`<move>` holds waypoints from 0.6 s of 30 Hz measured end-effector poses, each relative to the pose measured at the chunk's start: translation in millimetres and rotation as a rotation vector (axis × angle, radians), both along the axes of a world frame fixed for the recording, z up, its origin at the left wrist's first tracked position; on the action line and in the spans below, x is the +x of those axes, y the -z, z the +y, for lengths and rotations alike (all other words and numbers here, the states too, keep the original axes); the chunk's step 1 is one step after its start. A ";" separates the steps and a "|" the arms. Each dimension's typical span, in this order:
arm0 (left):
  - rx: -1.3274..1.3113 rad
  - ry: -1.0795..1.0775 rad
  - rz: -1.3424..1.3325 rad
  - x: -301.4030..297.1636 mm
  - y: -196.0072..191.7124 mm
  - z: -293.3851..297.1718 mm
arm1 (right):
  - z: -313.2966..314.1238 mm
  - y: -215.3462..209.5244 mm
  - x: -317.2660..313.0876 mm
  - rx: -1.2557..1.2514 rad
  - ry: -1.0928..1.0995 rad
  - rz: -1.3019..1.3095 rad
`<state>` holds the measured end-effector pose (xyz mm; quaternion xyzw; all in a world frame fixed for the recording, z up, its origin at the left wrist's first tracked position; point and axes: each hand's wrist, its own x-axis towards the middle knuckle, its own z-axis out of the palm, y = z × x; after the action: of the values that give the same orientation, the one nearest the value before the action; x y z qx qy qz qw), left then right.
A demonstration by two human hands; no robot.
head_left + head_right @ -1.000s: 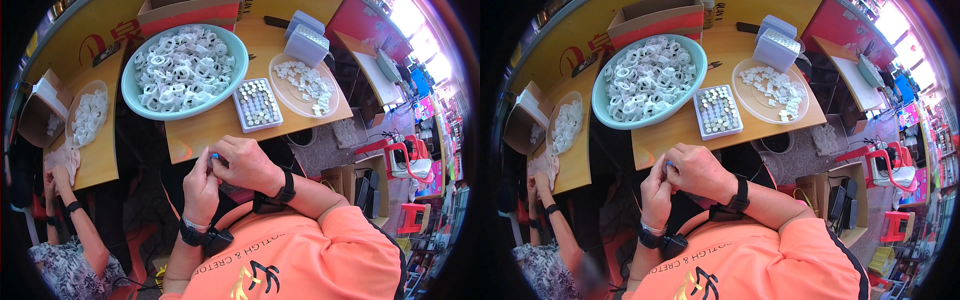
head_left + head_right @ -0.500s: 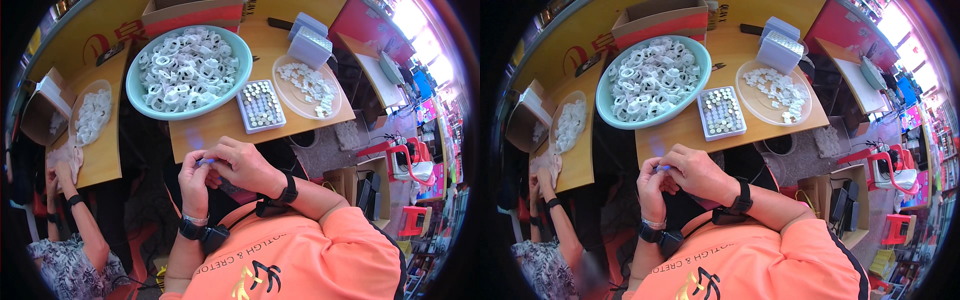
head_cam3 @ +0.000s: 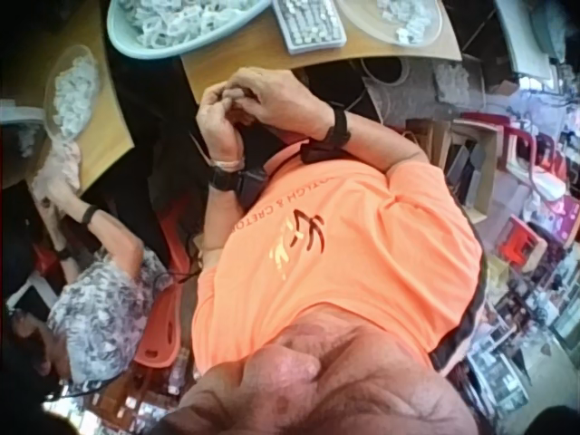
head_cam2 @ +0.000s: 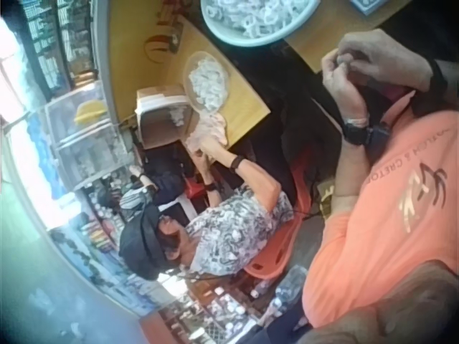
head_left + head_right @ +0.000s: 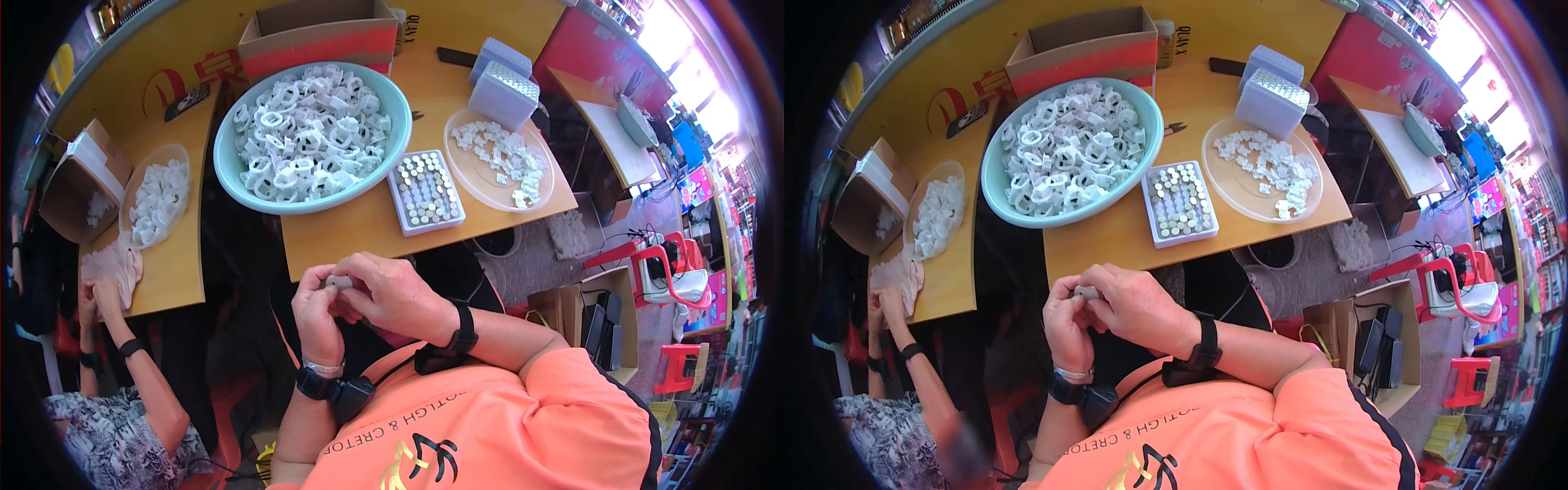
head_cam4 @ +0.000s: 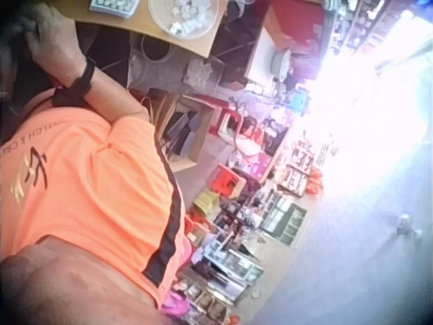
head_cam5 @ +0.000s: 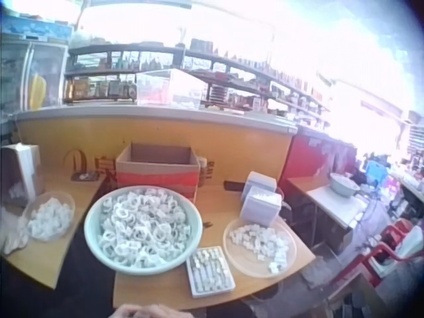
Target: Assemble small electronic or mechanical components into white plastic circular housings.
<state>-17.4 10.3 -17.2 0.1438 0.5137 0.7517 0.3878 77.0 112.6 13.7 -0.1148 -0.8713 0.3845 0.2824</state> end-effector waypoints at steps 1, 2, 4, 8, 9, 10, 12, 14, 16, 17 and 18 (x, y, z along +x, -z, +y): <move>0.002 0.002 -0.015 1.8 -2.5 0.0 | 0.1 -1.1 1.2 -0.047 0.003 -0.005; 0.012 0.002 -0.008 2.8 -3.4 -0.1 | 0.4 -2.2 1.9 -0.095 0.007 -0.010; -0.019 0.031 0.061 4.5 -4.7 -1.5 | 1.0 -3.6 2.5 -0.101 0.019 0.014; -0.024 0.067 0.109 5.7 -5.0 -2.6 | 5.3 -3.3 4.8 -0.185 0.015 -0.017; -0.023 0.067 0.124 6.4 -6.0 -2.7 | 6.6 -4.0 4.8 -0.217 0.006 -0.018; -0.017 0.069 0.128 6.8 -7.0 -2.2 | 8.1 -4.3 5.2 -0.211 0.008 -0.015; -0.062 0.095 0.164 7.5 -9.0 -1.3 | 10.7 -5.7 5.6 -0.248 0.000 -0.014; -0.085 0.114 0.195 8.4 -9.4 -1.4 | 11.6 -8.0 5.4 -0.290 0.006 -0.041; -0.105 0.130 0.228 9.4 -8.9 -1.7 | 15.1 -11.1 3.6 -0.328 0.010 -0.067; -0.109 0.153 0.240 10.1 -8.4 -1.4 | 18.7 -12.1 2.9 -0.263 -0.003 -0.125; -0.114 0.174 0.251 10.4 -8.2 -1.4 | 22.8 -13.0 2.1 -0.199 -0.016 -0.183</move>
<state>-7.0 8.9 -8.9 0.2582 0.5856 0.6610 0.3918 79.1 135.5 26.7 -0.1697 -0.8520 0.4590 0.1861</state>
